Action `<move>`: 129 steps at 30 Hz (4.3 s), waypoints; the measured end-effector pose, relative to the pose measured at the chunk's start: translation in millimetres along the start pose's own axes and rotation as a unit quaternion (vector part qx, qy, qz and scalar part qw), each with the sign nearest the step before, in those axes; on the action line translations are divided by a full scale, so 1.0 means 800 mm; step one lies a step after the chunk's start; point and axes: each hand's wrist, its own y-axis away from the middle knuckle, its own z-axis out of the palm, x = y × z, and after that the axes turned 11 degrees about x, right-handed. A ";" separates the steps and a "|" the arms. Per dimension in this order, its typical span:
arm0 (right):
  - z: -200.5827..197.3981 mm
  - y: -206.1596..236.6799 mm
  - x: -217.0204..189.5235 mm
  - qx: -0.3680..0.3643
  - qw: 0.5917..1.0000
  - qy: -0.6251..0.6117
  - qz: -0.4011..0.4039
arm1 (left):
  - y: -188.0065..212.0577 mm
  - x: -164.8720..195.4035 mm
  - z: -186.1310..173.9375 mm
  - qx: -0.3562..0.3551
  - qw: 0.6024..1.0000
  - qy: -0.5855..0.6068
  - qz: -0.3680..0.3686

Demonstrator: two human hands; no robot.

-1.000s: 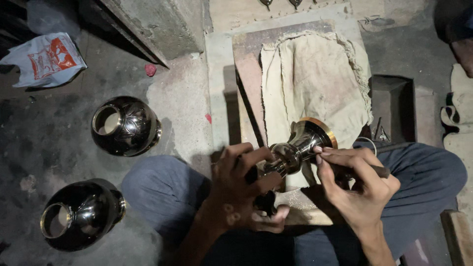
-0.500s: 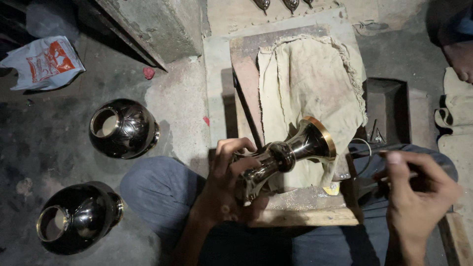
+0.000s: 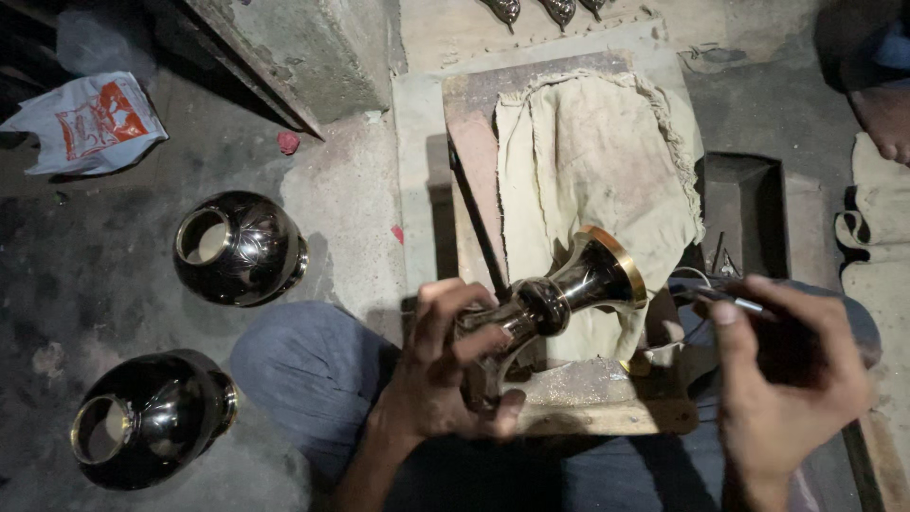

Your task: The person sits cross-legged and uses a small chisel-like tool to engrave decorative patterns into a polished metal vessel. They rotate the vessel frequently to access different areas and continue carving along the neck and body.

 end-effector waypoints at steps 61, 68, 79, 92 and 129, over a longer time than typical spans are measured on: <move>0.021 -0.005 -0.008 -0.090 0.994 0.022 -0.062 | -0.008 0.015 0.000 0.026 0.995 -0.055 0.078; 0.005 -0.026 -0.010 -0.145 0.980 0.136 -0.006 | -0.016 0.002 -0.007 -0.024 1.000 -0.009 0.017; 0.020 -0.028 -0.010 -0.195 0.976 0.081 0.050 | -0.060 -0.007 -0.033 -0.069 0.985 0.115 -0.111; 0.004 -0.019 0.008 -0.237 0.962 0.013 0.137 | -0.092 -0.010 -0.045 -0.094 0.987 0.100 -0.085; 0.061 0.019 -0.043 -0.072 0.994 0.035 -0.071 | -0.071 -0.009 -0.033 -0.118 0.992 0.022 -0.047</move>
